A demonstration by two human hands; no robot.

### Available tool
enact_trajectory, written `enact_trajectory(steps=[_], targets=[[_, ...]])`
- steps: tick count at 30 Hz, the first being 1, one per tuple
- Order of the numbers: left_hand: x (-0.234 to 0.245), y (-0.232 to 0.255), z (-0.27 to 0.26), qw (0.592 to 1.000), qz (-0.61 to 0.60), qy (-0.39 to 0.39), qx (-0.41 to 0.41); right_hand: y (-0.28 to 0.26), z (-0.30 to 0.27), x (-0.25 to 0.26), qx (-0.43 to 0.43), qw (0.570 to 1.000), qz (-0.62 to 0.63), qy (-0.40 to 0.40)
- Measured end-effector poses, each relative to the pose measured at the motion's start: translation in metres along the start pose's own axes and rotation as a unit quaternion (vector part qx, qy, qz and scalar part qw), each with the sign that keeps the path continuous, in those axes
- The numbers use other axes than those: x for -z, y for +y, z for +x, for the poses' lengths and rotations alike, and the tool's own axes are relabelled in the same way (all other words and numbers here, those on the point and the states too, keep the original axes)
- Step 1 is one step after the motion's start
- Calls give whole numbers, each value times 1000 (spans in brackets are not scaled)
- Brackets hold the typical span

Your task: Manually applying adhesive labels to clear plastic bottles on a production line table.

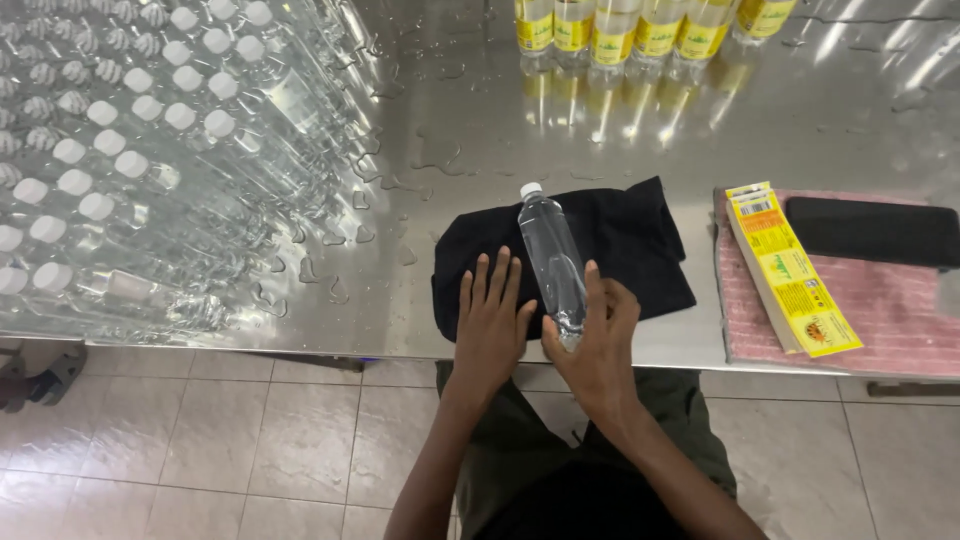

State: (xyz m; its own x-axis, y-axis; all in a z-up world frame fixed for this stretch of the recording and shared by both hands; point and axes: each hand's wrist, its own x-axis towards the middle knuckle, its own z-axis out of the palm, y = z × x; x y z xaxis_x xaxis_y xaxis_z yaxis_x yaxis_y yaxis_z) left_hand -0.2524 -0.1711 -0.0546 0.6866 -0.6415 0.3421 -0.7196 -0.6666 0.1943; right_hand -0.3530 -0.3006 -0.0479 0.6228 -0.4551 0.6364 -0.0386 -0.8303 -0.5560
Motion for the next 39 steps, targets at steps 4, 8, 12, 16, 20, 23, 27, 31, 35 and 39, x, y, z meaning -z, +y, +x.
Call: enact_trajectory(steps=[4, 8, 12, 16, 20, 23, 27, 31, 35, 39], targets=[[-3, -7, 5, 1000, -9, 0, -12, 1, 0, -10, 20, 999, -37, 18], [-7, -14, 0, 999, -12, -33, -23, -4, -8, -16, 13, 999, -41, 28], [2, -25, 0, 997, -42, -40, -44, 4, -6, 9, 40, 999, 24, -27], [19, -33, -12, 993, -76, -56, -71, 64, 2, 104, 12, 997, -36, -71], [30, -36, -34, 995, -21, -72, -63, 129, -11, 188, -36, 954, -218, -204], [54, -31, -34, 997, -33, -69, -15, 140, -14, 222, -13, 933, -255, -254], [84, -9, -34, 993, -43, 106, -11, 133, -8, 237, 103, 968, -178, -144], [107, 31, -37, 977, -126, 169, -30, 116, -11, 242, 91, 981, -147, -88], [140, 101, -32, 911, -392, 127, -25, 88, -24, 233, -50, 982, 117, 137], [153, 146, -22, 838, -545, 3, -29, 62, -21, 227, -217, 941, 242, 96]])
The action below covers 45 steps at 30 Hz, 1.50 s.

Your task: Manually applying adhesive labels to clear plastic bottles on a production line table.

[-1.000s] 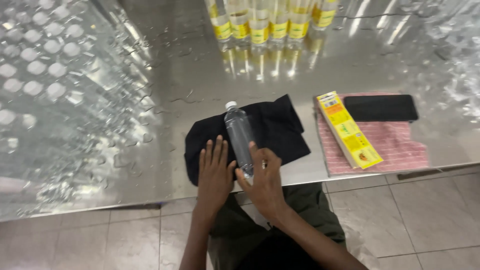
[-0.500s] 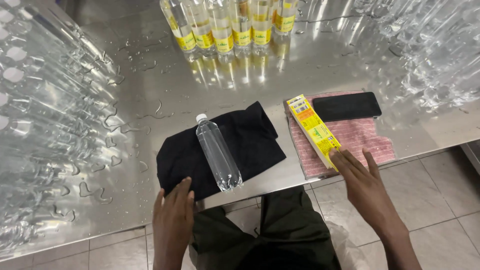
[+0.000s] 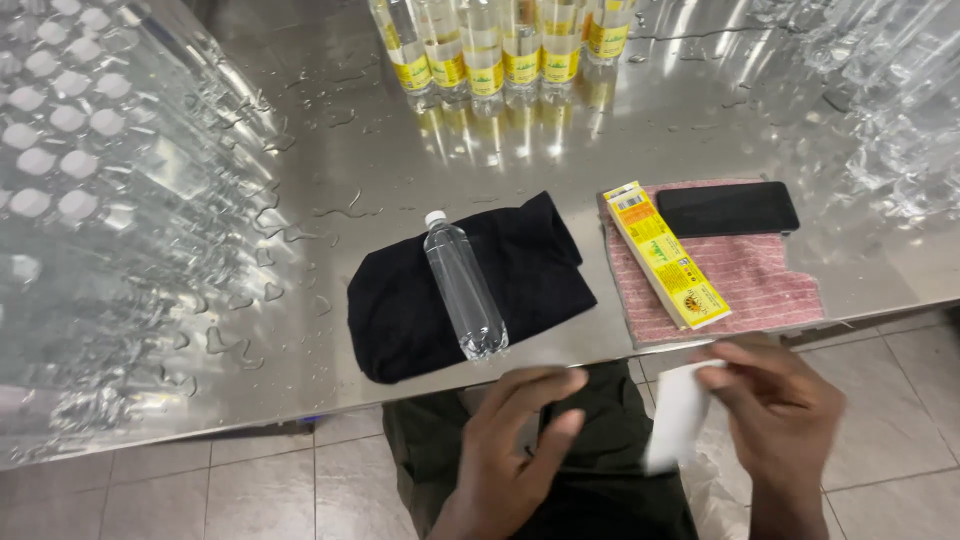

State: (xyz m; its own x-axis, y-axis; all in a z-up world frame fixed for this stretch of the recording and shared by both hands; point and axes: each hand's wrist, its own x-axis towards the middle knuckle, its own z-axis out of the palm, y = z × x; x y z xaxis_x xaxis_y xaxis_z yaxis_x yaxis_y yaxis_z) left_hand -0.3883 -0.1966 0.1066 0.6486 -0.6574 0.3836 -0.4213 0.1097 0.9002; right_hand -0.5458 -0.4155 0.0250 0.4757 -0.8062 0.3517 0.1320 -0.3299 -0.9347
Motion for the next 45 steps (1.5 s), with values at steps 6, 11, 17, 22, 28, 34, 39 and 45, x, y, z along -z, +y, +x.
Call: enact_trajectory(steps=[6, 11, 17, 22, 28, 34, 39, 45], targets=[[-10, -8, 9, 975, -142, -24, 167, -29, -7, -50, 31, 985, -107, -130], [-6, -26, 1, 966, -165, 77, 186, -57, -6, -81, 250, 941, -178, -145], [-1, -33, 2, 961, -158, 137, 181, -46, -20, -97, 290, 912, -245, -155], [-1, -41, -4, 951, -197, 109, 211, -49, -21, -98, 251, 915, -249, -196], [-9, -57, -6, 923, -260, 139, 246, -47, -22, -97, 153, 936, -215, -232], [-15, -64, -11, 923, -291, 151, 201, -44, -15, -93, 61, 929, -193, -311], [-26, -69, -15, 907, -319, 144, 236, -51, -11, -92, -100, 957, -116, -245], [-12, -65, -14, 915, -220, 194, 276, -6, -23, -83, 60, 968, -234, -67]])
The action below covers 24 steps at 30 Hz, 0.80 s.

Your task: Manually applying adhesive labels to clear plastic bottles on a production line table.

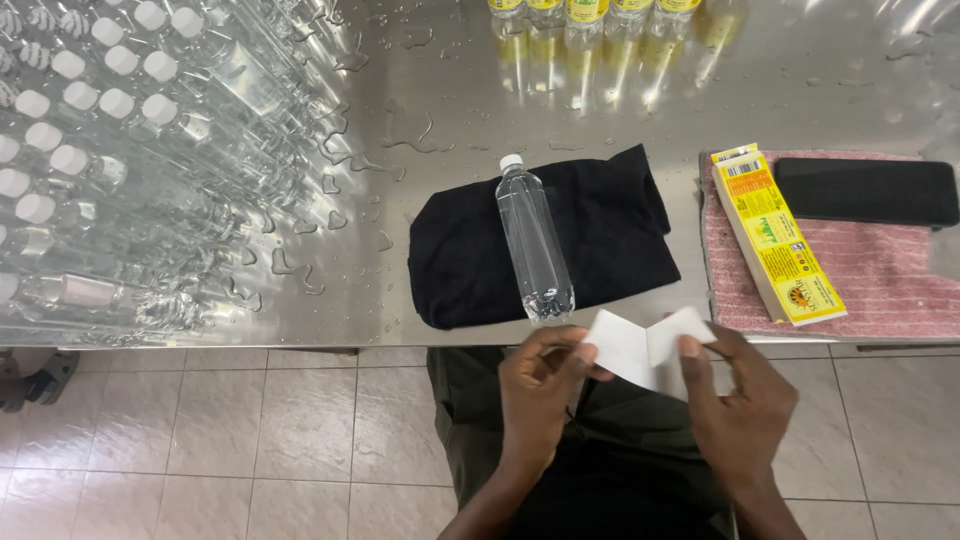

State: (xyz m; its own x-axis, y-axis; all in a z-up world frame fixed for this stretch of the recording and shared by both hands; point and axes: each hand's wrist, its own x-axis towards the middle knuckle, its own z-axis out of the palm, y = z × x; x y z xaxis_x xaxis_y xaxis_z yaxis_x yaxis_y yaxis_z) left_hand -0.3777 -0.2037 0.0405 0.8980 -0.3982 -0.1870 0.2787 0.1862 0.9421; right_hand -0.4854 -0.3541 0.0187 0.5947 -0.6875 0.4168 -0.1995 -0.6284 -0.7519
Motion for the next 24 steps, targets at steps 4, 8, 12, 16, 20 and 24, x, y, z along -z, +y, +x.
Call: enact_trajectory(steps=[4, 8, 12, 16, 20, 24], targets=[[22, 4, 10, 993, -14, 114, -13, 14, 1, 22, -184, 974, 124, -42], [34, 12, 10, 985, -43, 160, -41, 46, -2, 54, -289, 929, 102, -208], [35, 22, 5, 989, -3, 124, -82, 109, -24, 70, -157, 945, 274, -80], [32, 19, -2, 987, 6, 84, -137, 81, 0, 65, -130, 951, 269, -84], [30, 23, -11, 986, 51, 49, -151, 67, 1, 46, -97, 944, 313, 34], [27, 26, -22, 976, 98, 0, -195, 12, 13, 38, -58, 975, 214, -6]])
